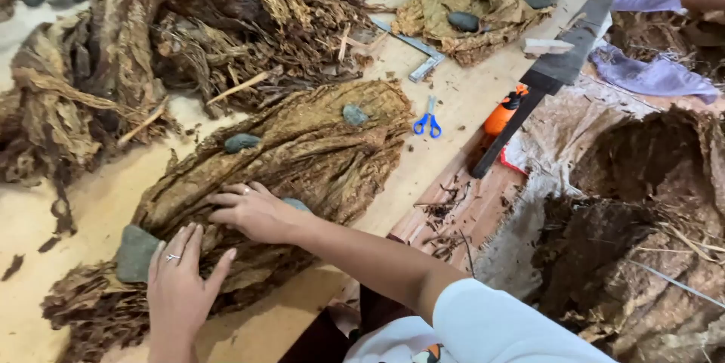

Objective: The person uses smooth stones to press and flatten a bundle of dried leaves on a wooden table. They repeatedly lift the leaves, reposition the stones, and smooth the material by hand to maintain even pressure.

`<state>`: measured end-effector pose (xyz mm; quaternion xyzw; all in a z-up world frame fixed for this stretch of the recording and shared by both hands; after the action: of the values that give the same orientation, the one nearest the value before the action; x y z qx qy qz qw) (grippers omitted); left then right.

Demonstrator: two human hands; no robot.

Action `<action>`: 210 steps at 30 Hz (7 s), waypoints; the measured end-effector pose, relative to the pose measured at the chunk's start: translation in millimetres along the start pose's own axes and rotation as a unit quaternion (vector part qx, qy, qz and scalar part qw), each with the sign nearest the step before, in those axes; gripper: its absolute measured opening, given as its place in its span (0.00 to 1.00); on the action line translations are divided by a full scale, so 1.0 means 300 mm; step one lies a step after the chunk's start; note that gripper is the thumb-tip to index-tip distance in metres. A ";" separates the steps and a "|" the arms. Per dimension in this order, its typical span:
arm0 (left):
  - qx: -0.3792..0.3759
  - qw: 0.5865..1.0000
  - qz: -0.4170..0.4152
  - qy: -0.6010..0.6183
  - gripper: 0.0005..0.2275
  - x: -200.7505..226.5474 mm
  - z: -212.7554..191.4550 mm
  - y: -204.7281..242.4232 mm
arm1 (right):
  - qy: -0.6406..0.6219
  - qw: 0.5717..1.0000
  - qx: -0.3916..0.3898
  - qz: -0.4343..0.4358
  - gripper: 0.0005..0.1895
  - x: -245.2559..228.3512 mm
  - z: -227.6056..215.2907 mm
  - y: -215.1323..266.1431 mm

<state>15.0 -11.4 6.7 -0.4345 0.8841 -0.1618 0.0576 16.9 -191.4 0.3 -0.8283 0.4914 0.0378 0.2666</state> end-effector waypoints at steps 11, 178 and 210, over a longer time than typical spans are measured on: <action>0.173 0.961 0.024 0.213 0.09 0.022 -0.049 0.002 | 0.031 0.988 0.145 -0.034 0.26 0.115 -0.071 0.065; 0.184 0.952 0.232 0.076 0.10 0.263 0.102 -0.086 | -0.380 0.833 0.023 0.401 0.29 0.141 -0.326 0.100; 0.151 0.959 0.206 0.124 0.12 0.364 0.142 0.051 | -0.220 0.915 0.243 0.235 0.31 0.332 -0.072 0.136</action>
<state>-53.3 -98.6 -34.3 -0.2054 0.9201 -0.3305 0.0448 29.8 -296.1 -30.1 -0.5696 0.5944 0.1604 0.5445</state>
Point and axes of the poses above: each hand's wrist, its own y-axis away from the middle knuckle, its own z-axis out of the palm, x = y × z, the point moved 2 cm from there along -y, towards the middle knuckle, and after that the axes turned 2 degrees about -y, right-handed, at the moved point
